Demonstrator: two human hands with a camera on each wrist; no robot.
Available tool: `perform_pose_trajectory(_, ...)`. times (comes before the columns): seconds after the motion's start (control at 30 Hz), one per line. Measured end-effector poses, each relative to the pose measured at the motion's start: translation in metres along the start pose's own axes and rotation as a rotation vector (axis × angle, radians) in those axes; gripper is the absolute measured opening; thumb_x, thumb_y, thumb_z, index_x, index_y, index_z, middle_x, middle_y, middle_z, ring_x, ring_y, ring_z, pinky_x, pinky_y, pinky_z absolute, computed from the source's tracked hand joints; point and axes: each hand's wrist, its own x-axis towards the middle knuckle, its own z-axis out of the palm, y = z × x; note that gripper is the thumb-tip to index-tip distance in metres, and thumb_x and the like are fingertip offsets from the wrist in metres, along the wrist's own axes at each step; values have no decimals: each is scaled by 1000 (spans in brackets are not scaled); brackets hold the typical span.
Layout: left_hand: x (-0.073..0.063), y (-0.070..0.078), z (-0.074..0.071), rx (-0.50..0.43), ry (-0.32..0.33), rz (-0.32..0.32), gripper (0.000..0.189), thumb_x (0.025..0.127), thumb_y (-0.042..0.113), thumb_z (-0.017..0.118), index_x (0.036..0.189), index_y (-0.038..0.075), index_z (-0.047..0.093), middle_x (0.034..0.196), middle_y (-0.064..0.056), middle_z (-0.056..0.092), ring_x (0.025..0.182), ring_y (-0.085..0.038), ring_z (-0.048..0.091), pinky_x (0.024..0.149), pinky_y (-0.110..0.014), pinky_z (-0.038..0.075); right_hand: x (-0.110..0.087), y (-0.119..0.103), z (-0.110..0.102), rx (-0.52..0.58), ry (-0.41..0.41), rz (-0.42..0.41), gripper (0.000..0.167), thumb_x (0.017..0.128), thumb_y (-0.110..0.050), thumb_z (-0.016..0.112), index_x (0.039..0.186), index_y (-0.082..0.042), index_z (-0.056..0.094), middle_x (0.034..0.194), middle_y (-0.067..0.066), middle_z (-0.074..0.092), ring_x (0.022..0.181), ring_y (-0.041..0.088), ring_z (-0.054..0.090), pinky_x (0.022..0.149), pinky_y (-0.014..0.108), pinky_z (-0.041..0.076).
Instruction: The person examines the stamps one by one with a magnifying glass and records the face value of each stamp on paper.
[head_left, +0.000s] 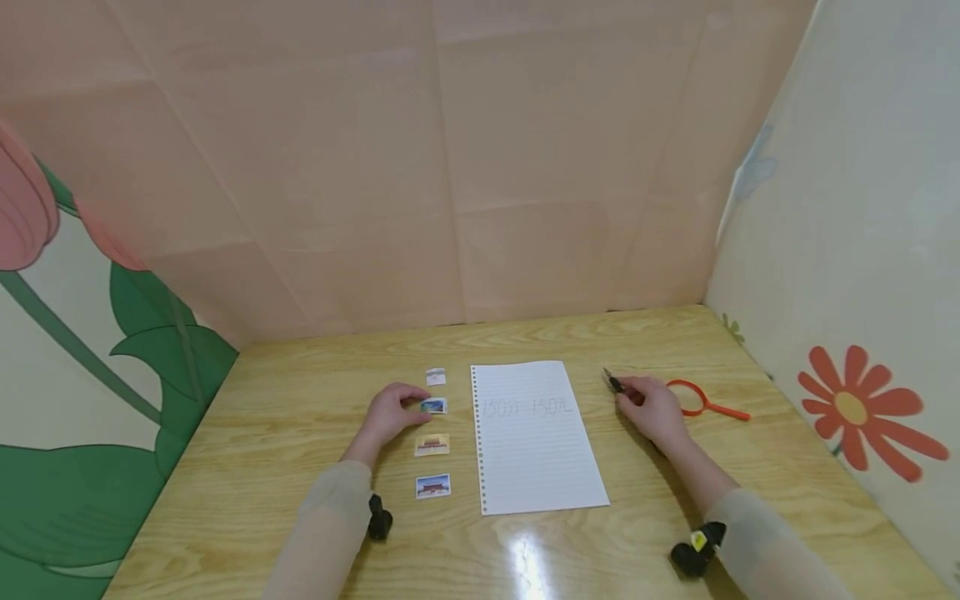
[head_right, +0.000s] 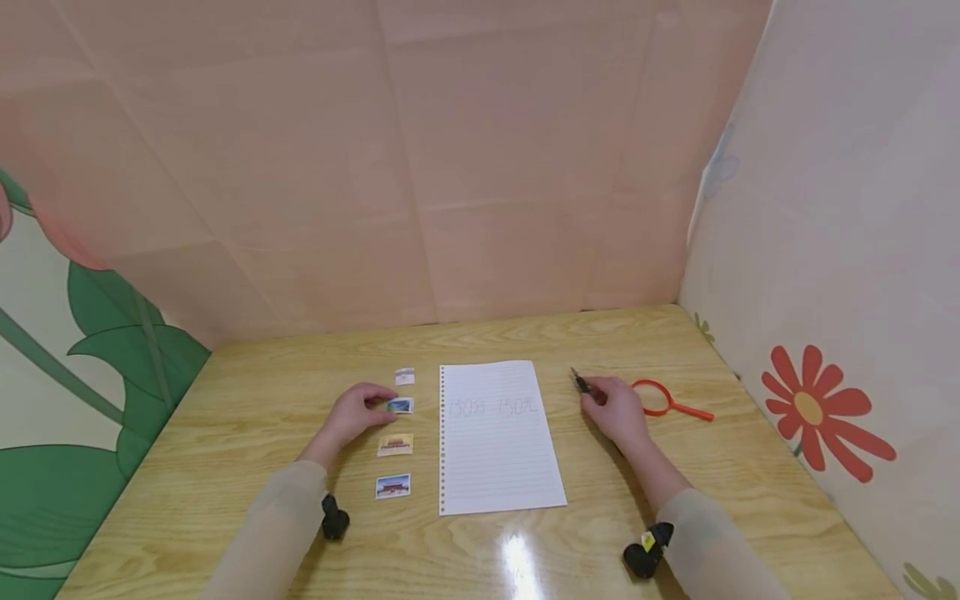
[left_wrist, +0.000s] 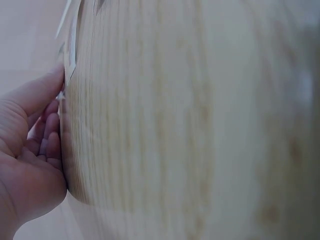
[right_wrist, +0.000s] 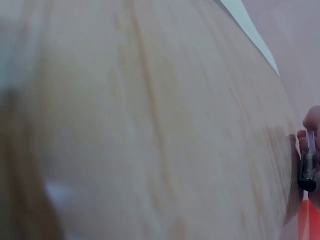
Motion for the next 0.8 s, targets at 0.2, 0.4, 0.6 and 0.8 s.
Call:
perform_pose_trajectory(0.2, -1, 2, 0, 2, -1, -6, 30, 80, 12, 84, 108, 8, 75, 114, -8, 65, 111, -29, 57, 100, -46, 42, 0, -12, 0, 69, -39, 53, 28, 88, -4, 69, 116, -1, 71, 87, 8, 66, 76, 19, 56, 64, 26, 47)
perform_pose_trajectory(0.4, -1, 1, 1, 24, 2, 8, 31, 80, 12, 84, 110, 8, 74, 113, -8, 65, 110, -29, 58, 100, -46, 43, 1, -27, -4, 133, -70, 73, 28, 90, -4, 68, 119, -2, 70, 88, 9, 65, 74, 18, 55, 57, 24, 47)
perform_pose_trajectory(0.6, -3, 0, 0, 14, 7, 40, 39, 80, 12, 84, 116, 4, 71, 116, -10, 65, 109, -28, 58, 98, -45, 45, 2, -35, -5, 169, -107, 60, 34, 92, -4, 66, 126, -8, 66, 90, 7, 64, 75, 19, 55, 58, 25, 47)
perform_pose_trajectory(0.8, -11, 7, 1, -23, 23, 46, 45, 81, 10, 83, 123, 2, 67, 112, -9, 65, 105, -26, 60, 95, -44, 48, 1, -39, -2, 213, -153, 26, 34, 92, -3, 66, 125, -13, 66, 88, 6, 63, 73, 18, 55, 57, 26, 48)
